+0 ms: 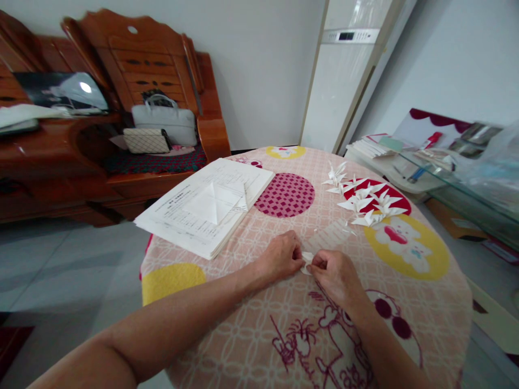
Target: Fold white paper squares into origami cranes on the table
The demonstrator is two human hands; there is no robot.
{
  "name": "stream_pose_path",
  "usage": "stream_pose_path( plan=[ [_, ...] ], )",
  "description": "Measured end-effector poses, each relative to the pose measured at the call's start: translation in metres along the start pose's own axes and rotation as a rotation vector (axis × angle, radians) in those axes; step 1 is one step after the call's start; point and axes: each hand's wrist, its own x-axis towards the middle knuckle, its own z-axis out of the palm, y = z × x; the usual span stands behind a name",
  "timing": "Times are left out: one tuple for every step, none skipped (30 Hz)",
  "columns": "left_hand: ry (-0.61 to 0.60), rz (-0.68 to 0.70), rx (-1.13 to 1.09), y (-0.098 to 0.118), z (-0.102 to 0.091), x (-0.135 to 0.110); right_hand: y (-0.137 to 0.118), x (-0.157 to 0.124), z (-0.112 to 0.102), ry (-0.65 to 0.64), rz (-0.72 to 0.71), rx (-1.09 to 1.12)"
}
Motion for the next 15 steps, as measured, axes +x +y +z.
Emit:
stream_pose_path(
  plan=[
    [-0.001, -0.002, 0.000, 0.000, 0.000, 0.000, -0.001, 0.000, 0.000, 0.010, 0.005, -0.014],
    [-0.002, -0.001, 0.000, 0.000, 0.000, 0.000, -0.002, 0.000, 0.000, 0.017, 0.009, -0.026],
    [-0.002, 0.003, 0.000, 0.001, 0.000, 0.000, -0.002, 0.001, 0.001, 0.022, 0.014, -0.033],
    [0.000, 0.007, -0.001, 0.001, -0.001, 0.000, -0.002, 0.001, 0.000, 0.020, 0.017, -0.034],
    [0.002, 0.013, -0.002, 0.001, -0.001, -0.001, -0.002, 0.001, 0.000, 0.014, 0.019, -0.033],
    [0.003, 0.018, -0.003, 0.001, -0.001, -0.001, -0.001, 0.002, 0.000, 0.006, 0.018, -0.029],
    [0.004, 0.019, -0.004, 0.001, -0.001, -0.001, 0.001, 0.002, -0.001, -0.001, 0.015, -0.026],
    [0.004, 0.017, -0.005, 0.001, -0.001, -0.001, 0.002, 0.002, -0.001, -0.010, 0.008, -0.023],
    [0.005, 0.015, -0.005, 0.001, -0.001, -0.001, 0.004, 0.002, -0.002, -0.018, 0.000, -0.022],
    [0.006, 0.015, -0.005, 0.000, -0.001, -0.001, 0.006, 0.003, -0.003, -0.026, -0.008, -0.023],
    [0.009, 0.017, -0.006, 0.000, 0.000, -0.001, 0.008, 0.003, -0.004, -0.034, -0.012, -0.024],
    [0.011, 0.019, -0.008, 0.000, 0.000, -0.001, 0.011, 0.003, -0.005, -0.045, -0.012, -0.023],
    [0.012, 0.019, -0.010, -0.001, 0.000, 0.000, 0.013, 0.003, -0.007, -0.056, -0.009, -0.019],
    [0.012, 0.018, -0.012, -0.001, 0.000, 0.000, 0.015, 0.003, -0.008, -0.068, -0.008, -0.008],
    [0.011, 0.015, -0.012, -0.001, 0.000, 0.000, 0.017, 0.004, -0.009, -0.079, -0.008, 0.012]
  ],
)
